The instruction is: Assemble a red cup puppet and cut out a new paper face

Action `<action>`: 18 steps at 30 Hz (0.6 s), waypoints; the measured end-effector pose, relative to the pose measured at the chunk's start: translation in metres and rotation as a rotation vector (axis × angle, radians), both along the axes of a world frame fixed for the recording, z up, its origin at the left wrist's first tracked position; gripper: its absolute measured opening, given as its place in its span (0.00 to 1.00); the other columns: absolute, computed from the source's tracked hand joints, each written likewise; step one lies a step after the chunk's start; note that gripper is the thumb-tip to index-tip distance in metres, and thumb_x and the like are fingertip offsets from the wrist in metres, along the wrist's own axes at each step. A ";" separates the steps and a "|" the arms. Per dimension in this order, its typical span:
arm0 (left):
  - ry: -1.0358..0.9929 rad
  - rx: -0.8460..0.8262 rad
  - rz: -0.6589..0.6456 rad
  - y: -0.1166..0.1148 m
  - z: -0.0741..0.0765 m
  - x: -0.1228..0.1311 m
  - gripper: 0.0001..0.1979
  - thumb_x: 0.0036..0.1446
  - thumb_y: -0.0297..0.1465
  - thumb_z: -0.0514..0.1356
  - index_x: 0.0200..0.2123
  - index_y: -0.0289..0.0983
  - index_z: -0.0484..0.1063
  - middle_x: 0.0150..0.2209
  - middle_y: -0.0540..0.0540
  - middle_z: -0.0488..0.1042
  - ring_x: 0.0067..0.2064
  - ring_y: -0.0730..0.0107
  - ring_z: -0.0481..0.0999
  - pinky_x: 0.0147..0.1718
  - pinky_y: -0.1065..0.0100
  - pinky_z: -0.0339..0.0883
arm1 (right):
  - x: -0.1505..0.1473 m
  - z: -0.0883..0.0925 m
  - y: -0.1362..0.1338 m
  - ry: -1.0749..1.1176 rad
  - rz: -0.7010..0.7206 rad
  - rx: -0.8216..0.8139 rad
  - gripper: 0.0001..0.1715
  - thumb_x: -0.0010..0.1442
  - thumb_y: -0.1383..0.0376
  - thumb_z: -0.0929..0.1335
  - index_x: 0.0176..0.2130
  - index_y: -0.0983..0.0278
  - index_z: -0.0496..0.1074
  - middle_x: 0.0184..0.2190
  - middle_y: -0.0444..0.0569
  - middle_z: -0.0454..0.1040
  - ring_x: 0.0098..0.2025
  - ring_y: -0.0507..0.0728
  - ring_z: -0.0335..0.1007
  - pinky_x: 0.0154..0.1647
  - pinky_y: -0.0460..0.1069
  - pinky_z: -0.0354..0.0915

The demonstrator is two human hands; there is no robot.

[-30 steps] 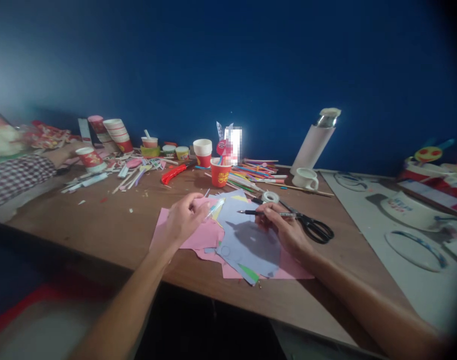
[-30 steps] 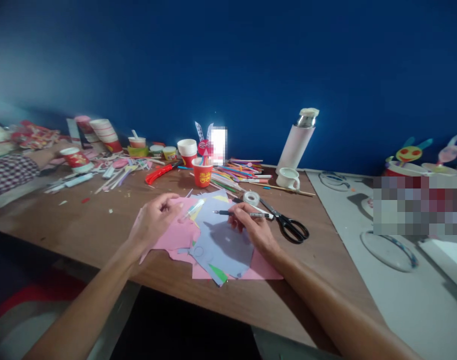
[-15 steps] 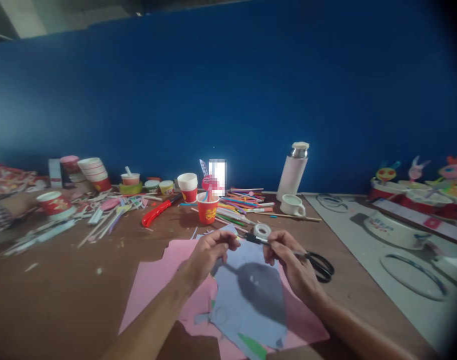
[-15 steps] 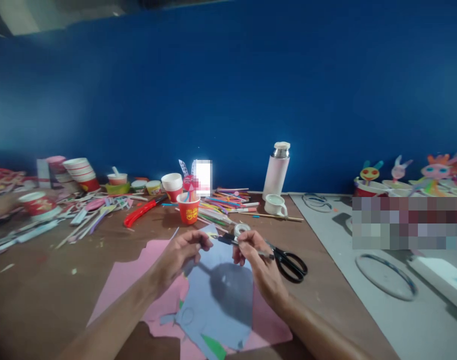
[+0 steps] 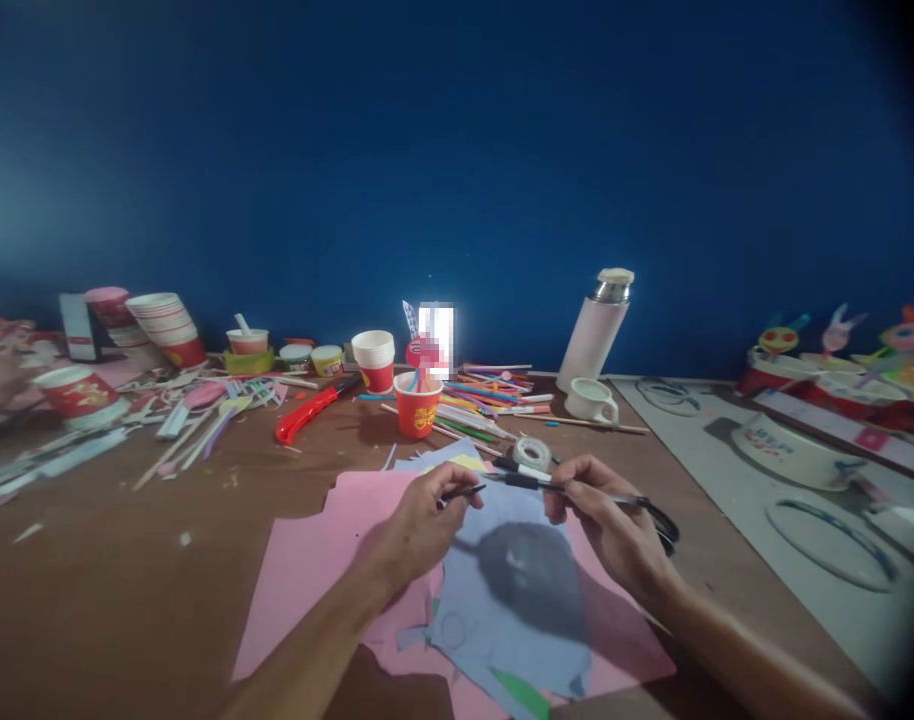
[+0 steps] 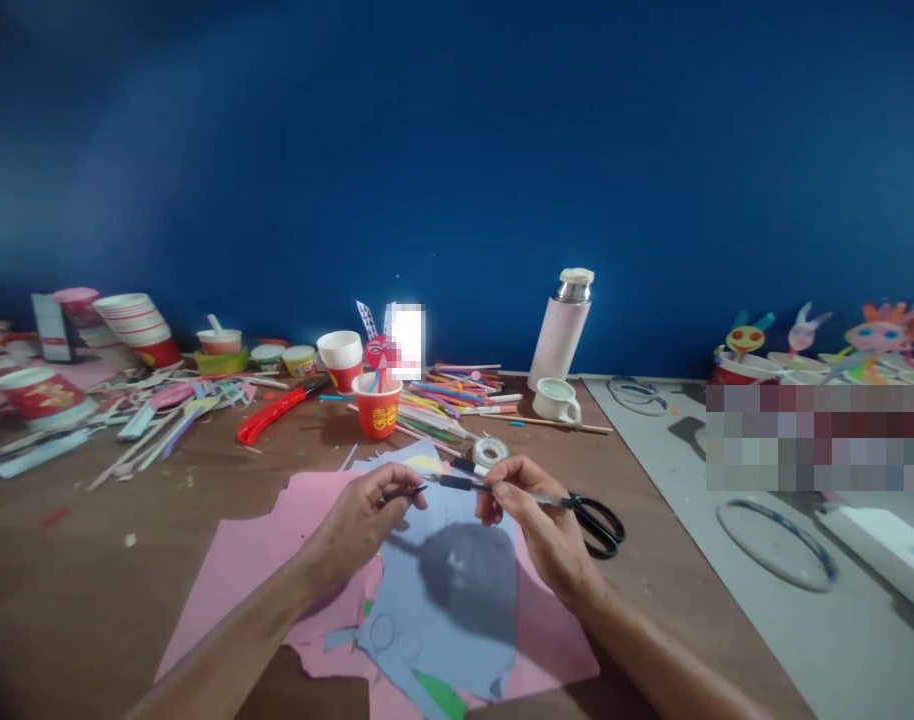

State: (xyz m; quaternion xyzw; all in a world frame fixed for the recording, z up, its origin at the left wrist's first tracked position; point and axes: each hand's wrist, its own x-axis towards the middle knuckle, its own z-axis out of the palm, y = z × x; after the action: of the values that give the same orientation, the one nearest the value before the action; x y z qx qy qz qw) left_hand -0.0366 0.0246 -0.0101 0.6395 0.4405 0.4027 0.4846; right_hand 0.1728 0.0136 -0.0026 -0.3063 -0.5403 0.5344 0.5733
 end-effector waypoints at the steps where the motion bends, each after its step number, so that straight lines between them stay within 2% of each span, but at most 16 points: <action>1: 0.020 0.014 -0.002 0.000 0.001 0.000 0.11 0.50 0.23 0.51 0.36 0.37 0.70 0.34 0.48 0.75 0.33 0.72 0.69 0.28 0.73 0.59 | 0.001 -0.001 0.000 -0.028 0.013 0.004 0.06 0.57 0.62 0.66 0.31 0.63 0.70 0.21 0.43 0.72 0.24 0.50 0.64 0.27 0.45 0.59; 5: 0.064 0.031 -0.031 -0.001 0.004 0.000 0.11 0.51 0.27 0.54 0.36 0.37 0.74 0.34 0.48 0.74 0.32 0.71 0.68 0.29 0.72 0.60 | 0.002 -0.003 -0.003 -0.125 0.033 0.003 0.08 0.57 0.62 0.67 0.30 0.63 0.69 0.20 0.43 0.73 0.25 0.51 0.65 0.28 0.46 0.60; 9: 0.001 -0.063 -0.054 0.001 0.002 0.000 0.12 0.50 0.28 0.55 0.39 0.36 0.74 0.31 0.49 0.72 0.27 0.75 0.65 0.25 0.72 0.58 | 0.001 -0.003 -0.002 -0.137 -0.005 0.014 0.08 0.56 0.62 0.67 0.29 0.63 0.69 0.19 0.42 0.72 0.23 0.50 0.64 0.27 0.45 0.59; 14: -0.066 -0.137 -0.048 0.000 0.004 0.000 0.12 0.49 0.28 0.57 0.38 0.35 0.74 0.29 0.49 0.71 0.25 0.77 0.63 0.24 0.73 0.55 | 0.003 -0.002 0.001 -0.143 -0.061 0.049 0.09 0.56 0.62 0.66 0.26 0.64 0.68 0.17 0.41 0.69 0.21 0.49 0.61 0.24 0.45 0.58; 18: -0.071 -0.184 -0.070 -0.003 0.008 0.002 0.13 0.49 0.28 0.57 0.39 0.36 0.73 0.29 0.50 0.70 0.22 0.80 0.59 0.20 0.74 0.52 | 0.005 -0.008 0.001 -0.198 -0.038 0.052 0.08 0.57 0.63 0.66 0.28 0.64 0.69 0.18 0.42 0.70 0.22 0.50 0.62 0.26 0.46 0.59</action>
State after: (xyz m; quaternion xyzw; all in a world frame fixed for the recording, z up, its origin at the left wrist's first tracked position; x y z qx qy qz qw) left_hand -0.0350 0.0218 -0.0019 0.5927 0.4355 0.3657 0.5704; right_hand 0.1781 0.0151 -0.0105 -0.3528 -0.6020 0.4763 0.5351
